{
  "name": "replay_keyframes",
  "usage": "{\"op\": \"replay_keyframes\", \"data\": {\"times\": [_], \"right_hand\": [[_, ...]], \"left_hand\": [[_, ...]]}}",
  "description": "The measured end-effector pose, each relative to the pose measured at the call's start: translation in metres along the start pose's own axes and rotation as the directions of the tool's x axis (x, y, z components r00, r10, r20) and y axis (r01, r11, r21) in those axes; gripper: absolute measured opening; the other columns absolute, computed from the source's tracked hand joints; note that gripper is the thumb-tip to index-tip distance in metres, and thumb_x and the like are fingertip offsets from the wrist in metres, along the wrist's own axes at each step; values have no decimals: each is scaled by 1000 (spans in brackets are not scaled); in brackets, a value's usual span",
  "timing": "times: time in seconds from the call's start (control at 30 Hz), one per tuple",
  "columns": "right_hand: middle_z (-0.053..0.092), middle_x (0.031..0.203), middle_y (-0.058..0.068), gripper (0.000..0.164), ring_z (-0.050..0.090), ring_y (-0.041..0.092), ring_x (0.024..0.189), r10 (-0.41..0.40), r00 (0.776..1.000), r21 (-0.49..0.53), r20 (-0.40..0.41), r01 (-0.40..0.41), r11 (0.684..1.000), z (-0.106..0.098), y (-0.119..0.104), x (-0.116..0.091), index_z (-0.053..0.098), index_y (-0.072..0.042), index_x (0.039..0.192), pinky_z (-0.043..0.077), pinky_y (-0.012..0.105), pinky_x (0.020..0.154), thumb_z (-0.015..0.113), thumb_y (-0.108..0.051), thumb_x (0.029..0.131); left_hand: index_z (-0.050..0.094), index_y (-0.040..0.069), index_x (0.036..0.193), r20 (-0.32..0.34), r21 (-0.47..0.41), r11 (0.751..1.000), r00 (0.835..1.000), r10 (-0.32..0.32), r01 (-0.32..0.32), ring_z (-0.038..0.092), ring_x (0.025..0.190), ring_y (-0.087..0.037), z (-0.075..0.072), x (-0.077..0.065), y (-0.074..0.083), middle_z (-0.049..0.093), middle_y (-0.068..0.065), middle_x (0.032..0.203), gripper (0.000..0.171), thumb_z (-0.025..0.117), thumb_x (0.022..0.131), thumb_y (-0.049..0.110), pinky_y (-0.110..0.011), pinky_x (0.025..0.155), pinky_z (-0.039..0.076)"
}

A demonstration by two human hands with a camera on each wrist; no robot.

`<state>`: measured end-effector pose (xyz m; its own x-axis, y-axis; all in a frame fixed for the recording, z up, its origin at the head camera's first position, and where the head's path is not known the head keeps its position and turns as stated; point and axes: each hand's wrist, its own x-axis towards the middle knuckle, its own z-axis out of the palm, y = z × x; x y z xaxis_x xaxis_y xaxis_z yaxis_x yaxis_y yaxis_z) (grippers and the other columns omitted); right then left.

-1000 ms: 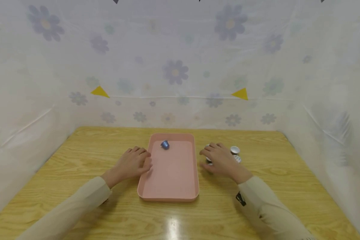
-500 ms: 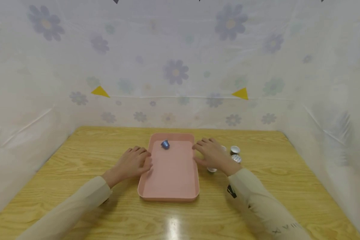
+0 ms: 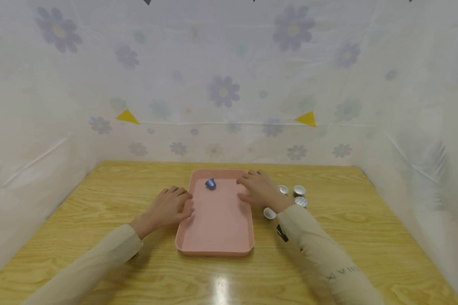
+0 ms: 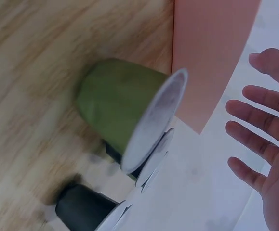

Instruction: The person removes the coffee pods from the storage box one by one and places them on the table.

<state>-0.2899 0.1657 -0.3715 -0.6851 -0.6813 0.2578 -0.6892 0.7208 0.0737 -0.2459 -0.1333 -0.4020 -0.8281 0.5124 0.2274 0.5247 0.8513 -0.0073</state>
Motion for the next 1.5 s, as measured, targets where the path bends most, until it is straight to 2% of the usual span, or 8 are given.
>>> {"op": "replay_keyframes", "data": {"times": [0.1,0.5,0.8,1.23,1.5], "right_hand": [[62,109,1,33,56,24,97,24,999,14,35,-24,1000,1,1,6,62,-14,109,42,46,88,62,-35,84],[63,106,3,36,55,25,101,11,998,17,59,-12,1000,7,4,29,62,-13,111,41,47,90,62,-36,84],[63,106,2,38,55,24,101,7,995,4,103,-7,1000,3,-3,46,61,-13,114,41,46,89,61,-37,84],[63,109,3,40,55,24,102,-23,993,1,114,23,1000,3,-12,64,60,-12,117,42,46,90,62,-35,84],[61,114,2,42,53,23,106,0,986,-1,166,0,1000,2,-16,72,59,-13,119,41,45,93,62,-36,84]], "left_hand": [[63,14,111,-1,-2,1000,1000,2,-2,51,106,-25,0,0,0,60,-4,113,42,52,86,46,-44,91,41],[63,15,111,2,15,1000,1000,3,-3,51,106,-25,1,-1,0,60,-3,112,43,50,87,48,-44,90,42],[63,15,111,-1,5,1000,1000,-3,3,51,106,-25,3,0,-1,60,-3,112,42,52,86,47,-44,90,42],[63,15,110,3,5,1000,1000,-8,8,51,106,-25,1,1,1,60,-4,113,42,52,86,47,-44,91,42],[64,15,109,-7,2,1000,1000,-12,12,51,105,-25,1,1,1,60,-4,112,40,53,86,45,-44,89,42]]}}
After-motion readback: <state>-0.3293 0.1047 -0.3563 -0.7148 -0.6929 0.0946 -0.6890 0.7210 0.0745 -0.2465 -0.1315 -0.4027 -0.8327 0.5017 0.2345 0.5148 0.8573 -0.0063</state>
